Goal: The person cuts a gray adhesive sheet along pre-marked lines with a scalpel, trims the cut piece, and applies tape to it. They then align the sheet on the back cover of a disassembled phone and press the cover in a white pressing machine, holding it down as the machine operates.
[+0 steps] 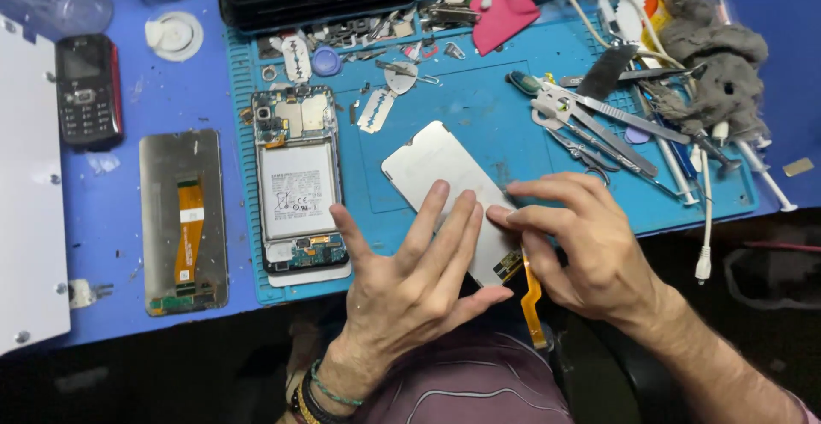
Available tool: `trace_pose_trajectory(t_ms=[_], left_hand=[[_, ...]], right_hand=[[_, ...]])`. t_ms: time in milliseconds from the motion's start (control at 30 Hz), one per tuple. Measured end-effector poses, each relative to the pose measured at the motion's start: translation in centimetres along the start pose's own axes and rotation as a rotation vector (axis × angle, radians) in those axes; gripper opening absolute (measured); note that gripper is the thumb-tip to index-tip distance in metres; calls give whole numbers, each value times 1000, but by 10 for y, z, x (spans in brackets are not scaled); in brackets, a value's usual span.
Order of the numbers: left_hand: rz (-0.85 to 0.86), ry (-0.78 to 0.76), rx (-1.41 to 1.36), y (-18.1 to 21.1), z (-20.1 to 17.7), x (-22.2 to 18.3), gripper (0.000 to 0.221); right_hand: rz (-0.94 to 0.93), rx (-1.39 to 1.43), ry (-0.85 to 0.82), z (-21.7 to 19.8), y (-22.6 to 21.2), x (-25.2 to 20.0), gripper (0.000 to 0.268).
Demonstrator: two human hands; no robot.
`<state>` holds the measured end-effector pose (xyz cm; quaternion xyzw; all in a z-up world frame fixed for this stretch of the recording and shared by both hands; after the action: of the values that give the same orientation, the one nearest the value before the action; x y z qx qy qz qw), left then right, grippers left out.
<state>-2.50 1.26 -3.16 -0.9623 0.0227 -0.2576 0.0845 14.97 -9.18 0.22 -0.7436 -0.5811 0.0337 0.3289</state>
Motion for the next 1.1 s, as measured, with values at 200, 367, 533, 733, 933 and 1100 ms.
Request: trace_pose_trajectory(t_ms=[200,367,533,733,933,1100], left_hand=[[-81,-93,-130,0,-3,13,100],[-175,-166,-198,4,-4,23,120],[-261,-174,-194,4,-2,26,128],[-287,-119,-138,1,-7,30,119],[-194,-29,-215,6,0,13,100],[-161,-36,-167,7,4,7,87]], right_hand=[[-10,36,13,-1,4,-6,41],[6,50,18,-2,6,-9,41],[-5,87,11,-3,7,-9,39],[8,94,9,-10,4,-8,37],[122,0,228,-48,16,-4,19],[328,-263,427,-91,40,2,11]])
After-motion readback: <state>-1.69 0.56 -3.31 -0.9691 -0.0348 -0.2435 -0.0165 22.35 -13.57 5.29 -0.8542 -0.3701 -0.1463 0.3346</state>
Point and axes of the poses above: each hand's wrist, its own x-axis towards the middle knuckle, its own z-axis out of the palm, y = z × x, the point moved 3 cm from there along x, towards the middle knuckle, and after that the axes turned 14 degrees about z, right-handed, at the moved point
